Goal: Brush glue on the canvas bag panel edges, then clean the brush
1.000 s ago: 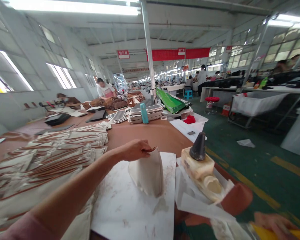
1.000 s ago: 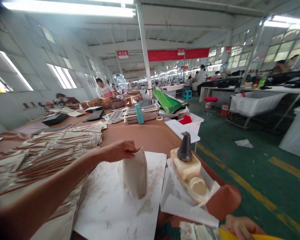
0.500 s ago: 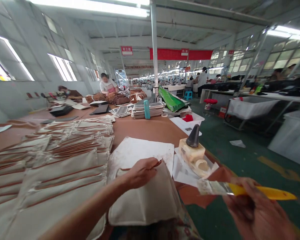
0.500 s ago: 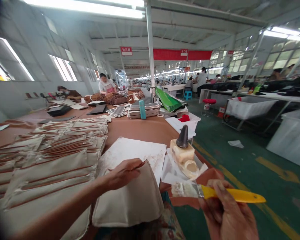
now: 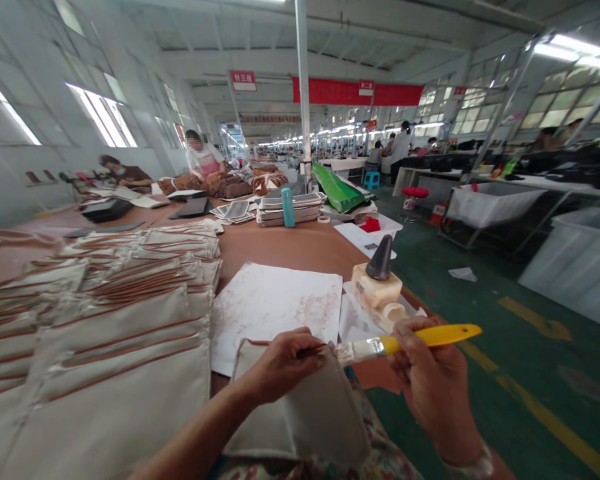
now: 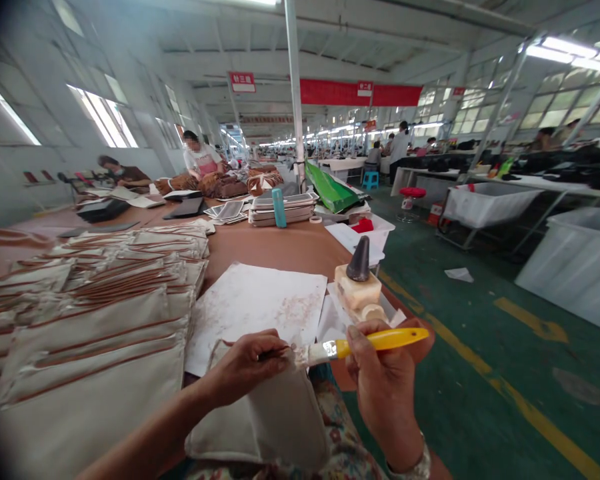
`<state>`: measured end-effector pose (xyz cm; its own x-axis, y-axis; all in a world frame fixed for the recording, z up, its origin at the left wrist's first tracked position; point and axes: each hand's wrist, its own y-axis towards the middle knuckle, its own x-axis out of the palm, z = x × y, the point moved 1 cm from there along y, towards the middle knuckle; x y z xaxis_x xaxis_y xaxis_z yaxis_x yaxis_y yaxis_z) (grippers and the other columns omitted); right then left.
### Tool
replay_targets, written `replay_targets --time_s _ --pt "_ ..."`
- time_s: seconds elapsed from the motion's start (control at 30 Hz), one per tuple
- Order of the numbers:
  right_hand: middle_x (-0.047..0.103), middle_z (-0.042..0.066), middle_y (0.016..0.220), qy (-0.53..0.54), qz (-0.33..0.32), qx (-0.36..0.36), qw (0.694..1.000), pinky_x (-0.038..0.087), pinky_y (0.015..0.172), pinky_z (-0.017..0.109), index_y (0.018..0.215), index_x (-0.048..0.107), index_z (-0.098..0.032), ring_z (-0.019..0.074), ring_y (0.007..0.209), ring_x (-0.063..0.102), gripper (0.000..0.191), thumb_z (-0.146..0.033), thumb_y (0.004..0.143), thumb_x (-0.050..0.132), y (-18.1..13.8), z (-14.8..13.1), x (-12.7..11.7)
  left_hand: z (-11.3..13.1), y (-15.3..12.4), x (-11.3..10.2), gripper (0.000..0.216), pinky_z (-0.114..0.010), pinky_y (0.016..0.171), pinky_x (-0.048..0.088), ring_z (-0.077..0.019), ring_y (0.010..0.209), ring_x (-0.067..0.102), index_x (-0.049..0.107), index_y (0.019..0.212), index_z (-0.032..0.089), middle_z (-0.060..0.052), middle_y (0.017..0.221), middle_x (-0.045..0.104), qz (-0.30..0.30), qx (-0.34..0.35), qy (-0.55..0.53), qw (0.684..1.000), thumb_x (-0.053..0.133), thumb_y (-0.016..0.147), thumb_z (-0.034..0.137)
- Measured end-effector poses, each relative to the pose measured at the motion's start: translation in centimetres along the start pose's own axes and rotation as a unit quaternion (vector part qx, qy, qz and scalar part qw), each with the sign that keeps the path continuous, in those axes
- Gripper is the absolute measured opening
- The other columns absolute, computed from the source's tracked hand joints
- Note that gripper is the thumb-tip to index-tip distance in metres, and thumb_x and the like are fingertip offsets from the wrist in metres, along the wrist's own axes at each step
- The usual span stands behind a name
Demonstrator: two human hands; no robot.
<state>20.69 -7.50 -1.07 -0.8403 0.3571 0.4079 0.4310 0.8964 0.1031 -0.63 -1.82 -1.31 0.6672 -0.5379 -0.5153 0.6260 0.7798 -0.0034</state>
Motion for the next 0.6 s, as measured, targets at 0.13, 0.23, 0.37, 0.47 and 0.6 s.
replay_targets --time_s 0.13,0.23,0.37,0.47,0.6 --pt "0.047 -0.005 0.055 -0.160 -0.058 -0.068 0.983 0.035 0.043 0.022 0.079 0.056 -0.020 0.0108 0.046 0.044 0.021 -0.037 0.084 0.068 0.4 0.9 0.8 0.4 -0.2 0.4 0.015 -0.021 0.059 0.031 -0.0093 0.067 0.043 0.065 0.078 0.013 0.003 0.074 0.044 -0.027 0.000 -0.070 0.997 0.059 0.084 0.026" --pt "0.053 -0.002 0.060 -0.280 -0.034 -0.177 0.943 0.041 0.052 0.026 0.074 0.058 -0.019 0.0132 0.053 0.050 0.021 -0.036 0.085 0.065 1.1 0.2 1.0 0.2 -0.4 0.8 0.020 -0.021 0.057 0.029 -0.0087 0.066 0.040 0.068 0.082 0.012 0.003 0.075 0.043 -0.050 -0.011 -0.149 0.987 0.062 0.083 0.031" --pt "0.050 -0.004 0.056 -0.265 -0.004 -0.172 0.949 0.038 0.046 0.024 0.076 0.056 -0.020 0.0114 0.047 0.046 0.022 -0.038 0.087 0.062 1.3 -0.7 0.6 -0.2 -0.5 1.1 0.028 -0.021 0.056 0.026 -0.0092 0.066 0.039 0.068 0.089 0.011 0.002 0.074 0.044 -0.054 -0.055 -0.213 0.974 0.063 0.083 0.037" --pt "0.048 -0.006 0.054 -0.251 -0.038 -0.149 0.956 0.036 0.043 0.023 0.078 0.056 -0.020 0.0109 0.044 0.044 0.021 -0.038 0.088 0.062 1.0 -0.6 0.7 -0.2 -0.5 1.1 0.028 -0.021 0.056 0.025 -0.0087 0.064 0.035 0.067 0.087 0.011 0.003 0.070 0.043 -0.050 -0.065 -0.214 0.973 0.065 0.081 0.038" --pt "0.052 -0.002 0.058 -0.334 -0.048 -0.216 0.916 0.042 0.051 0.025 0.072 0.058 -0.019 0.0128 0.051 0.049 0.022 -0.035 0.086 0.062 1.2 -0.5 0.7 -0.2 -0.9 1.4 0.021 -0.020 0.058 0.029 -0.0095 0.067 0.042 0.068 0.088 0.013 0.003 0.074 0.047 -0.041 -0.037 -0.152 0.987 0.063 0.084 0.033"
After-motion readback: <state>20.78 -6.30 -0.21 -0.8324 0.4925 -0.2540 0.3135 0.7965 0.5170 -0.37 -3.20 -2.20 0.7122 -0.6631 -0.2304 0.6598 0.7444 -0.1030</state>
